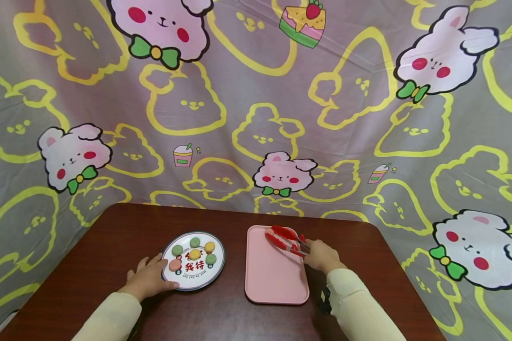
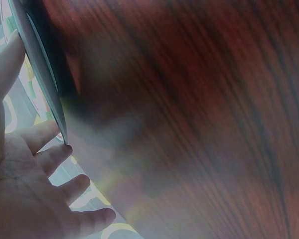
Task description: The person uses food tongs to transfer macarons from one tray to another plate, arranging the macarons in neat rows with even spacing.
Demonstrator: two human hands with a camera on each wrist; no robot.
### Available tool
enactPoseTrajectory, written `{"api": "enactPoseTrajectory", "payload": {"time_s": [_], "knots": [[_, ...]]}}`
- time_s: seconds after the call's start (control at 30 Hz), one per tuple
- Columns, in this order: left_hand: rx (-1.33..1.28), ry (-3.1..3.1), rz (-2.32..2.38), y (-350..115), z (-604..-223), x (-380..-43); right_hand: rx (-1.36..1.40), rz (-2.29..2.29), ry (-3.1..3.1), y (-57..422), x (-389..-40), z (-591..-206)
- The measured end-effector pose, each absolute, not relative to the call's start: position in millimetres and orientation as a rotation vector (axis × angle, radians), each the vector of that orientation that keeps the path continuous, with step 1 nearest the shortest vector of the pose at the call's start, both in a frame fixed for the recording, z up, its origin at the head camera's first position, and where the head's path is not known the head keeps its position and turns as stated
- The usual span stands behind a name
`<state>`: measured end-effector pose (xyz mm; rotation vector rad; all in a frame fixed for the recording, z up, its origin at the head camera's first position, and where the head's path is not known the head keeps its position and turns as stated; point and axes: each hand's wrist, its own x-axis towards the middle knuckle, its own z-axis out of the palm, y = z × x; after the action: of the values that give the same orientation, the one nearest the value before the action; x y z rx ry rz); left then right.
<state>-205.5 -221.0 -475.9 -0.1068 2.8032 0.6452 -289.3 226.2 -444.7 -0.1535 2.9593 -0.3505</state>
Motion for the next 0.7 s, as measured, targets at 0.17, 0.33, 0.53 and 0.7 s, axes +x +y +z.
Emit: {"api": "enactPoseTrajectory", "payload": {"time_s": [0.17,0.33,0.53,0.7], "knots": [[-0.101,2.804,0.649,-220.9,-475.2,-204.8,-0.158,-0.346,2.963,226.2,-286.8,-441.8],[-0.1,2.799,0.656,-221.2,-475.1,-204.3,-0.154,-0.344,2.963,226.4,-285.8,-441.0],[-0.098,2.799,0.646,-221.6,-476.7,-204.5,-0.144,-0.348,2.955,226.5,-284.9,-440.0],[-0.098,2.801,0.641,-221.5,-475.9,-205.7,-0.133,-0.345,2.954,227.2,-284.7,-439.3]]}}
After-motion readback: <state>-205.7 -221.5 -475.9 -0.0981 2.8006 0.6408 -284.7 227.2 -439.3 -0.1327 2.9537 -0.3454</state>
